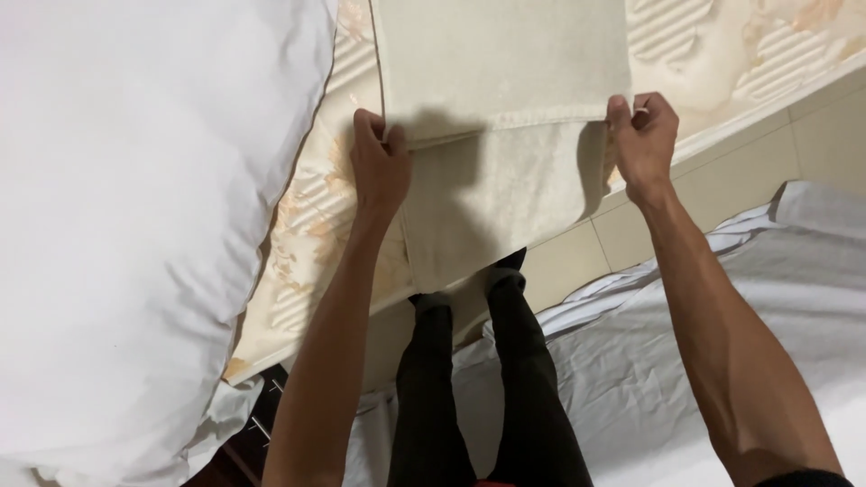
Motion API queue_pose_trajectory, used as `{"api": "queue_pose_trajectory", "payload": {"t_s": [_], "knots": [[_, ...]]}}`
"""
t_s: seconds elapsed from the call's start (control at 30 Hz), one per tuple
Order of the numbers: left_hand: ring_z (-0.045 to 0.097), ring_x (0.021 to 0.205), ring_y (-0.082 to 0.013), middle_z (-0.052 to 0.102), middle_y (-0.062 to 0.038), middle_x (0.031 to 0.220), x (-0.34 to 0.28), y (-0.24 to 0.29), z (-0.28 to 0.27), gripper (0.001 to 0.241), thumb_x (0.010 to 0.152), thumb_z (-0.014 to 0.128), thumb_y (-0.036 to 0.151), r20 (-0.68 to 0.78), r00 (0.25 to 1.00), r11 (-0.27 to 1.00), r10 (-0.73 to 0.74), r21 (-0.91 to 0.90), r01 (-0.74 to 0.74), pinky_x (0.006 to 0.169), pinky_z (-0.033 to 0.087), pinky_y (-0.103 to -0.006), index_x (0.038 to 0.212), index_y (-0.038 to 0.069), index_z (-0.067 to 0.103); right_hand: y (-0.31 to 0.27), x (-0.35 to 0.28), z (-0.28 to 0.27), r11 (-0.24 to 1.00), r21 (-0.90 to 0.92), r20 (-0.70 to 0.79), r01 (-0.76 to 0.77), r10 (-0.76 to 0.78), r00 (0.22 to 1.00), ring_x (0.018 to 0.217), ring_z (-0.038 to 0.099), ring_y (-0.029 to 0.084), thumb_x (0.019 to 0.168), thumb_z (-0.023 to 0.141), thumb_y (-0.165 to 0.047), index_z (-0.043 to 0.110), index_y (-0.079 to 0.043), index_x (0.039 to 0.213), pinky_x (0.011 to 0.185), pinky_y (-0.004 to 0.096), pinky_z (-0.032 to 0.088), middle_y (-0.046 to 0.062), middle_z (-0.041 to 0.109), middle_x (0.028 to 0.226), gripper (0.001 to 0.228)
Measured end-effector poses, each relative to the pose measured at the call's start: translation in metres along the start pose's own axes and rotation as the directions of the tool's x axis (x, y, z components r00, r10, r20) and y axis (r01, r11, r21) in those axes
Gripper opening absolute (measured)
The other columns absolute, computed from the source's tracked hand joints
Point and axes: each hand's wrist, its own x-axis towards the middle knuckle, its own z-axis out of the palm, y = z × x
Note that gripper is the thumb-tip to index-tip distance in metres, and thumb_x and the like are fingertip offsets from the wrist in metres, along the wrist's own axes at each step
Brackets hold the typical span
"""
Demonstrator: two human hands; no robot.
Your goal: The person picks up a white towel from a bed, shakes it out, and folds it into a compact rectangle. They then place the folded towel on a dark wooden nightstand next to the bed.
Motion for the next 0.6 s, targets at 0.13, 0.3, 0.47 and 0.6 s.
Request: {"api": "queue_pose_trajectory", "payload": {"t_s": [0.13, 0.3, 0.47, 0.6], "knots": [[0.052, 0.065, -0.0205, 0.048, -0.01, 0.078, -0.007, 0.001, 0.0, 0.023, 0.102, 0.061, 0.009, 0.039, 0.998, 0.998, -0.055, -0.005, 0.055, 0.06, 0.047, -0.0395, 0.099, 0.006, 0.038, -0.006, -0.006, -0.003, 0.999, 0.013, 0.033, -0.048, 0.048, 0.998, 0.066, 0.055, 0.006, 0.109, 0.073, -0.028, 0.061, -0.003, 0.1, 0.058, 0.024, 0.047, 0.003, 0.065, 0.08, 0.029], [0.053, 0.071, -0.0275, 0.05, -0.014, 0.083, -0.011, -0.018, 0.008, 0.022, 0.104, 0.062, 0.007, 0.008, 1.0, 0.995, 0.023, 0.1, -0.023, 0.068, 0.047, -0.0426, 0.103, 0.004, 0.041, 0.002, -0.006, -0.002, 0.991, -0.024, 0.06, -0.133, 0.134, 0.989, 0.066, 0.057, 0.008, 0.106, 0.074, -0.025, 0.059, -0.003, 0.098, 0.058, 0.025, 0.049, 0.005, 0.067, 0.079, 0.028], [0.061, 0.078, -0.0314, 0.057, -0.018, 0.092, -0.016, -0.004, 0.003, 0.025, 0.098, 0.064, 0.008, 0.012, 0.999, 0.995, -0.041, 0.09, 0.04, 0.072, 0.05, -0.0447, 0.112, 0.0, 0.045, 0.008, -0.002, -0.011, 0.991, -0.131, 0.104, -0.04, 0.054, 0.993, 0.075, 0.06, 0.013, 0.104, 0.072, -0.015, 0.053, 0.002, 0.112, 0.064, 0.029, 0.052, 0.01, 0.065, 0.088, 0.027], [0.056, 0.106, -0.0429, 0.056, -0.028, 0.12, -0.021, 0.02, -0.004, 0.038, 0.092, 0.065, 0.005, 0.012, 0.851, 0.736, 0.525, 0.496, -0.461, 0.092, 0.048, -0.0493, 0.127, -0.005, 0.055, -0.025, -0.007, -0.01, 0.746, -0.479, 0.196, 0.462, -0.422, 0.885, 0.093, 0.063, 0.026, 0.097, 0.07, 0.001, 0.052, 0.007, 0.125, 0.077, 0.036, 0.058, 0.021, 0.06, 0.109, 0.034]]}}
